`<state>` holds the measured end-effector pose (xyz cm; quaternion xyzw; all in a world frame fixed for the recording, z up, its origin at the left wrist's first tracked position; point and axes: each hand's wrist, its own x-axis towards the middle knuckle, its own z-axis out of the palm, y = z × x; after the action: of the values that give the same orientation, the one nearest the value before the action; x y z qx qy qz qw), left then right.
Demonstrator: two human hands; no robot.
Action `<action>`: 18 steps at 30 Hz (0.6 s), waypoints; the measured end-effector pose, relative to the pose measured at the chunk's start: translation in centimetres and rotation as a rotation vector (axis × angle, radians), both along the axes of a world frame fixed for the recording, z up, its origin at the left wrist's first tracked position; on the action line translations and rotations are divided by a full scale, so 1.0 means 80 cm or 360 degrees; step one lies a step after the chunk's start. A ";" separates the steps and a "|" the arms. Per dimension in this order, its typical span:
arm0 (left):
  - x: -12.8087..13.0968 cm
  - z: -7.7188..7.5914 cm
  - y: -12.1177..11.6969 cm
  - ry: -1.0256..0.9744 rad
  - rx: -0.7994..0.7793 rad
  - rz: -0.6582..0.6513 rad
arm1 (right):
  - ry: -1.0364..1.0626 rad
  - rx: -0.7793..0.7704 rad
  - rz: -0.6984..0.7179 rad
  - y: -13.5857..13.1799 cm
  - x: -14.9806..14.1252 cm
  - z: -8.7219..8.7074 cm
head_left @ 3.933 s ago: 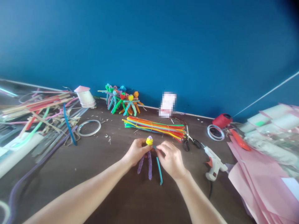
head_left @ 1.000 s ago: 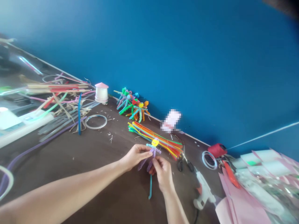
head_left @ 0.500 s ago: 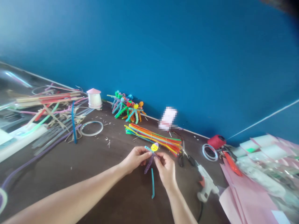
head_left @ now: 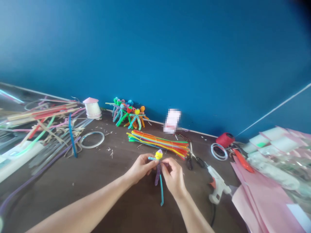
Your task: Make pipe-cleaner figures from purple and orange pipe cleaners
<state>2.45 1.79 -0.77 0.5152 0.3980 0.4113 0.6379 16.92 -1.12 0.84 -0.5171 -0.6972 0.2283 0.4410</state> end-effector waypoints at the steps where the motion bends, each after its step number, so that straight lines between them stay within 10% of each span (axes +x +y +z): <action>1: 0.000 0.000 0.000 -0.0014 -0.0012 0.0006 | 0.0005 0.0003 -0.0003 -0.001 -0.001 0.001; 18: -0.019 0.012 0.000 0.0171 0.0066 -0.0447 | -0.0437 0.0096 0.0271 -0.014 0.012 0.025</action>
<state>0.90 1.81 0.19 0.6001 0.3470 0.2981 0.6562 17.89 -2.24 2.83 -0.4689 -0.7988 0.1709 0.3361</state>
